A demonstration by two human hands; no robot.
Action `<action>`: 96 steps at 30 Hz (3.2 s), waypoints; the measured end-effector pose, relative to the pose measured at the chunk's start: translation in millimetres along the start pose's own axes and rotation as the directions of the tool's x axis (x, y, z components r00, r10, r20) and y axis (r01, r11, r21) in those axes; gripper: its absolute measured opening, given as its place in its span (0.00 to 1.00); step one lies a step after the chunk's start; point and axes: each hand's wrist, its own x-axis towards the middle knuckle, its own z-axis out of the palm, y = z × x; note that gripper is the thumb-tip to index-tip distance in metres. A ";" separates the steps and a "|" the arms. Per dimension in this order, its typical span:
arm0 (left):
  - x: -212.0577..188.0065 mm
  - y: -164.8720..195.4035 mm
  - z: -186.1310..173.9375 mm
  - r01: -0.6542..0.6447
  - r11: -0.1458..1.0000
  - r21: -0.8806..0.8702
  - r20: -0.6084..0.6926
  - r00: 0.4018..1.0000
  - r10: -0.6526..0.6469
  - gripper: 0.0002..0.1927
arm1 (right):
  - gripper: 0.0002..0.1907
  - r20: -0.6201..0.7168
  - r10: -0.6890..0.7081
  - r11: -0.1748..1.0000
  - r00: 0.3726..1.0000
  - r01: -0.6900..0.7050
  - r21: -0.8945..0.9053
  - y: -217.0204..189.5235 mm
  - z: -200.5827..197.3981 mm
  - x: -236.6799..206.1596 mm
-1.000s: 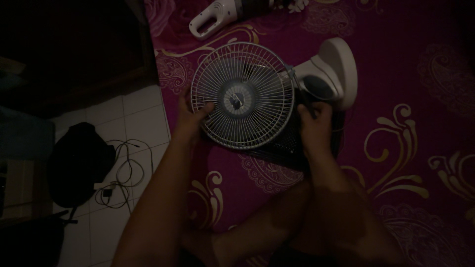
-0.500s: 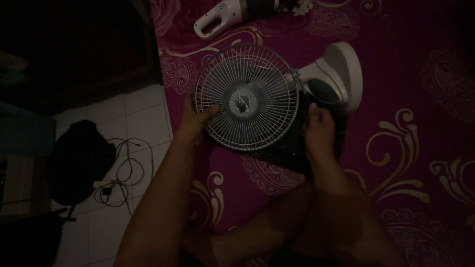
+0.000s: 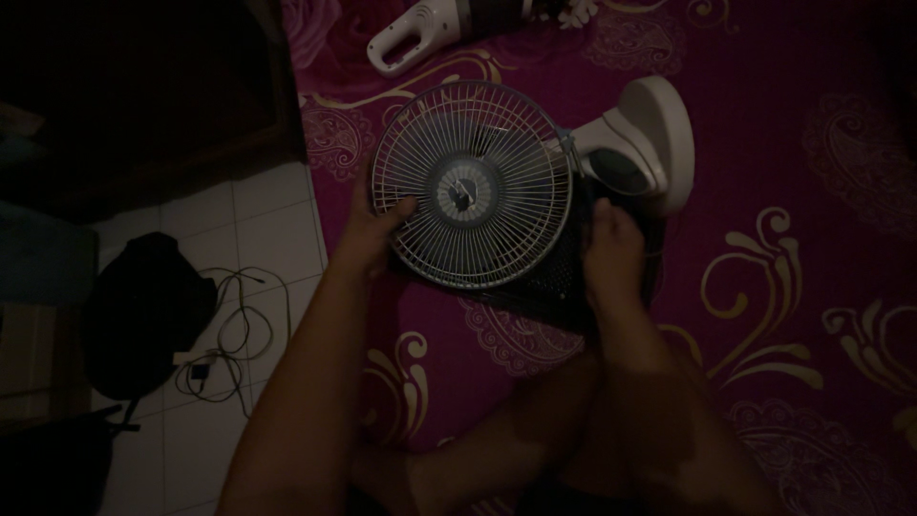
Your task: The person sits on the floor beside a bed and services a small desk fan. They remove the front grille, handle the fan blades, tighten the center hub cap by hand, reattach the grille ring, and finally set the reassembled fan down on a tray.
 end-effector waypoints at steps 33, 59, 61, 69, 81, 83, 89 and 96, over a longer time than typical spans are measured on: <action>-26.0 -5.3 -22.0 -0.017 0.956 0.294 -0.056 0.998 0.035 0.59 | 0.18 0.033 0.116 0.993 0.993 -0.115 -0.020 -3.5 4.3 1.4; -34.5 6.7 -7.3 0.079 0.987 0.142 -0.099 0.993 -0.065 0.61 | 0.17 0.016 0.100 0.993 0.995 -0.101 0.068 0.8 3.2 4.6; -34.8 5.7 -7.3 0.054 0.990 0.129 -0.081 0.996 -0.044 0.60 | 0.16 0.018 0.101 0.994 0.995 -0.102 0.042 0.2 4.6 3.1; -33.6 3.2 -8.3 0.102 0.989 0.103 -0.105 0.990 -0.091 0.60 | 0.28 0.065 0.047 0.999 0.997 -0.047 -0.006 8.3 -2.5 4.9; -40.1 13.3 -0.2 0.066 0.990 0.128 -0.070 0.996 -0.058 0.64 | 0.27 0.098 0.111 0.990 0.989 -0.118 0.077 -1.8 1.5 0.0; -40.2 14.6 0.9 0.067 0.990 0.120 -0.064 0.996 -0.060 0.65 | 0.25 0.058 0.151 0.986 0.987 -0.155 0.059 -4.6 1.5 0.9; -42.1 9.4 -2.1 0.073 0.990 0.118 -0.076 0.995 -0.064 0.63 | 0.13 0.017 0.113 0.993 0.993 -0.112 -0.026 -0.4 4.5 0.7; -36.6 6.6 -7.3 0.002 0.978 0.207 -0.019 1.000 0.002 0.61 | 0.25 0.035 0.117 0.993 0.992 -0.116 -0.032 2.4 -2.5 4.4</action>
